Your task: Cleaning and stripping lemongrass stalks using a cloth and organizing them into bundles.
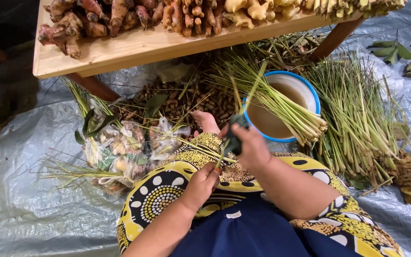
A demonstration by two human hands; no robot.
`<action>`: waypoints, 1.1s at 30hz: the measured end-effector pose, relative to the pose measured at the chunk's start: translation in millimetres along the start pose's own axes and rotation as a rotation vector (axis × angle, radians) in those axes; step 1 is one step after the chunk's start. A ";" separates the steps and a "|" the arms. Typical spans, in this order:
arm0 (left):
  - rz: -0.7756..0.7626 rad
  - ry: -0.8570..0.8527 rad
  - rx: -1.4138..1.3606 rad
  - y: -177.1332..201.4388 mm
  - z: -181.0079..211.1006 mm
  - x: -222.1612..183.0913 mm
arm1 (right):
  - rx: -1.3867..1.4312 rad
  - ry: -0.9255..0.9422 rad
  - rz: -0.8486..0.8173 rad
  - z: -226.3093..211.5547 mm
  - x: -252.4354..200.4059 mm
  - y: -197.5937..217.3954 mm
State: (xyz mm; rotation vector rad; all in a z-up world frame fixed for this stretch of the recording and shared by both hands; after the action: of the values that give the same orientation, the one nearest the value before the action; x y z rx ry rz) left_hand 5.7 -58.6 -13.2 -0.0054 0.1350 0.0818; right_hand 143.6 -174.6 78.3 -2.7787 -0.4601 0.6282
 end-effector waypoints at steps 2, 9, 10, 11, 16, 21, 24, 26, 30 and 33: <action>-0.041 0.011 0.052 -0.3 0.9 -0.8 | 0.122 0.029 0.016 -24.4 0.7 8.3; -0.101 0.026 -0.058 5.2 -21.3 -0.6 | 0.566 0.363 0.271 -56.2 81.5 142.1; -0.095 0.026 -0.059 7.2 -16.4 1.0 | 0.564 0.360 0.266 -55.2 74.4 141.3; -0.024 0.017 -0.170 10.2 -11.4 2.8 | 0.598 0.328 0.226 -53.7 67.7 140.2; 0.151 -0.084 -0.445 4.7 4.8 11.0 | 0.476 -0.035 0.000 -16.0 23.4 57.2; 0.157 -0.102 -0.007 6.4 -22.0 5.8 | -0.099 -0.224 -0.294 31.2 -19.0 -15.1; 0.175 -0.002 0.386 35.2 34.8 -1.9 | -0.024 -0.180 -0.316 80.3 18.8 3.5; 0.229 -0.019 0.284 47.5 47.4 -0.9 | -0.114 -0.176 -0.383 67.7 17.6 9.3; 0.081 -0.037 -0.077 32.5 83.9 10.3 | -0.630 -0.331 -0.567 71.6 14.9 11.6; 0.177 -0.347 -0.094 36.1 55.7 10.8 | -0.729 -0.311 -0.713 78.3 2.7 -1.2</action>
State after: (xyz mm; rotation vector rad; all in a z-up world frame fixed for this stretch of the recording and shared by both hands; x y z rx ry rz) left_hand 20.9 -21.1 40.6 -0.0724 -0.2162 0.2642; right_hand 110.1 -158.8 9.2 -2.7648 -1.9641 0.8112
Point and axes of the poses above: each hand's wrist, its own x-axis towards the middle knuckle, its own y-axis out of the back of the hand, z = x × y, the point moved 2 cm from there along x, towards the middle knuckle, and after that the axes turned 8 degrees about -y, right-handed, at the moved point
